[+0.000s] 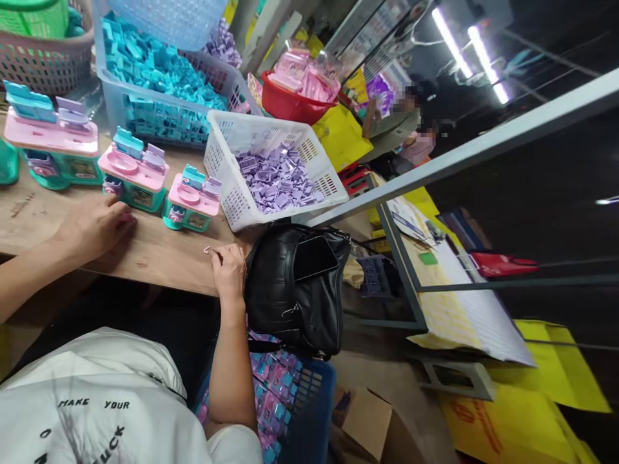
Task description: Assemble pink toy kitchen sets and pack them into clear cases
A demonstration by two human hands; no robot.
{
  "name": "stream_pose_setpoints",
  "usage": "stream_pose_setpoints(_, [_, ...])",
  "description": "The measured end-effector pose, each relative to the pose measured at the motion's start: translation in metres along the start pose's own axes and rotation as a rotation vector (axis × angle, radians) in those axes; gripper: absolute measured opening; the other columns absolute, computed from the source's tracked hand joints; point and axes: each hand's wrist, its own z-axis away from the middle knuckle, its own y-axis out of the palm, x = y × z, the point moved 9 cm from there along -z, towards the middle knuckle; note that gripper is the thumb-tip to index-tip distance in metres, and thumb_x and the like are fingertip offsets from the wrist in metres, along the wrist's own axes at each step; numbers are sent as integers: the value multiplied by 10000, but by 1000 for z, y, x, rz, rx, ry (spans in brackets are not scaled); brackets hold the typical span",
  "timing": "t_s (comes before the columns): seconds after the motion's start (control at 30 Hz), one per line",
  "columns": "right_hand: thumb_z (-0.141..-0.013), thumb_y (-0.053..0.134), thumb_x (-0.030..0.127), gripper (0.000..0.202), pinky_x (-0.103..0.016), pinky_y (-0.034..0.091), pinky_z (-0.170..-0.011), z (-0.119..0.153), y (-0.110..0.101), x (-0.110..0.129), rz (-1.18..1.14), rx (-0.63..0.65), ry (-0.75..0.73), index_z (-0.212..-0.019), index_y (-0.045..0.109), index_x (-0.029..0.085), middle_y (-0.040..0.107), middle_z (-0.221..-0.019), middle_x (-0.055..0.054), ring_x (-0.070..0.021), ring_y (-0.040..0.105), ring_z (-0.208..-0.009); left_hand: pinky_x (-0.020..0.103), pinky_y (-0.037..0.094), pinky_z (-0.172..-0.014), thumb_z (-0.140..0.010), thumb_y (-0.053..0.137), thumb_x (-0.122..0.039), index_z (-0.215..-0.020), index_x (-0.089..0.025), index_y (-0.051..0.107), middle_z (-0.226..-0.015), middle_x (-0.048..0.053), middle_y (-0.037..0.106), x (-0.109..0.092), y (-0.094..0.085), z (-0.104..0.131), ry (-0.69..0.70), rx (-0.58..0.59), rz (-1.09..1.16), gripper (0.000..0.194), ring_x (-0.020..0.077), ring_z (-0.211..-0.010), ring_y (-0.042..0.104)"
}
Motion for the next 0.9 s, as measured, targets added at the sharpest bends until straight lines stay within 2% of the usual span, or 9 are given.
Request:
stream_pose_setpoints(0.1, [-958, 637, 236, 140, -322, 484, -836, -5, 3, 11, -3, 28, -57, -973, 772, 201, 653, -910, -57, -201, 596, -886, 330, 405, -562, -877, 559, -338, -778, -197, 577, -782, 50, 597, -10, 13, 0, -101, 95, 194, 173, 185, -653, 586])
stream_pose_setpoints(0.17, [-968, 625, 230, 152, -325, 481, -850, -6, 5, 18, 4, 63, -121, -1015, 768, 208, 662, -939, -61, -205, 590, -908, 297, 434, -558, -864, 570, -351, -802, -201, 580, -743, 31, 630, -18, 22, 5, -216, 140, 382, 163, 175, -629, 592])
stream_pose_setpoints(0.23, [-980, 616, 244, 152, -325, 472, -833, -6, 7, 21, 21, 96, -170, -964, 764, 212, 663, -910, -56, -210, 575, -900, 265, 452, -526, -872, 555, -369, -873, -198, 595, -700, 11, 638, -21, 35, 12, -361, 188, 603, 176, 166, -592, 596])
stream_pose_setpoints(0.3, [-988, 609, 257, 173, -331, 461, -809, -6, 9, 23, 64, 104, -194, -885, 739, 209, 657, -875, -56, -218, 556, -886, 249, 470, -500, -868, 576, -407, -963, -180, 615, -709, 9, 644, -24, 46, 19, -470, 231, 808, 249, 158, -568, 599])
stream_pose_setpoints(0.4, [-997, 588, 256, 204, -346, 461, -820, -7, 9, 32, 81, 72, -202, -822, 679, 203, 659, -881, -67, -226, 552, -892, 247, 495, -502, -824, 680, -524, -1026, -159, 641, -751, 20, 650, -26, 53, 25, -544, 276, 999, 419, 152, -580, 605])
stream_pose_setpoints(0.5, [-1020, 542, 281, 204, -337, 490, -825, -10, 8, 46, -117, 21, -156, -863, 642, 196, 669, -898, -67, -204, 593, -872, 255, 514, -522, -760, 757, -621, -1022, -156, 655, -773, 28, 659, -26, 50, 25, -558, 276, 1065, 543, 152, -604, 609])
stream_pose_setpoints(0.67, [-1019, 486, 290, 214, -290, 539, -817, -12, 14, 71, -513, 40, -81, -1115, 658, 206, 701, -967, -46, -154, 657, -848, 236, 503, -517, -747, 772, -656, -998, -151, 653, -795, 36, 670, -31, 51, 25, -488, 267, 1066, 576, 149, -617, 611])
stream_pose_setpoints(0.77, [-983, 502, 284, 217, -287, 546, -859, -9, 25, 77, -697, 111, -43, -1062, 691, 215, 713, -993, -42, -154, 669, -911, 208, 458, -500, -812, 720, -631, -1011, -153, 674, -739, 14, 646, -35, 51, 26, -432, 249, 1041, 520, 128, -589, 577])
stream_pose_setpoints(0.9, [-898, 650, 424, 317, -249, 559, -717, -1, 51, 67, -960, 248, 124, -1124, 682, 204, 681, -893, -12, -130, 637, -767, 201, 434, -508, -839, 694, -610, -984, -152, 677, -688, 0, 626, -36, 46, 25, -408, 199, 1049, 481, 119, -581, 553])
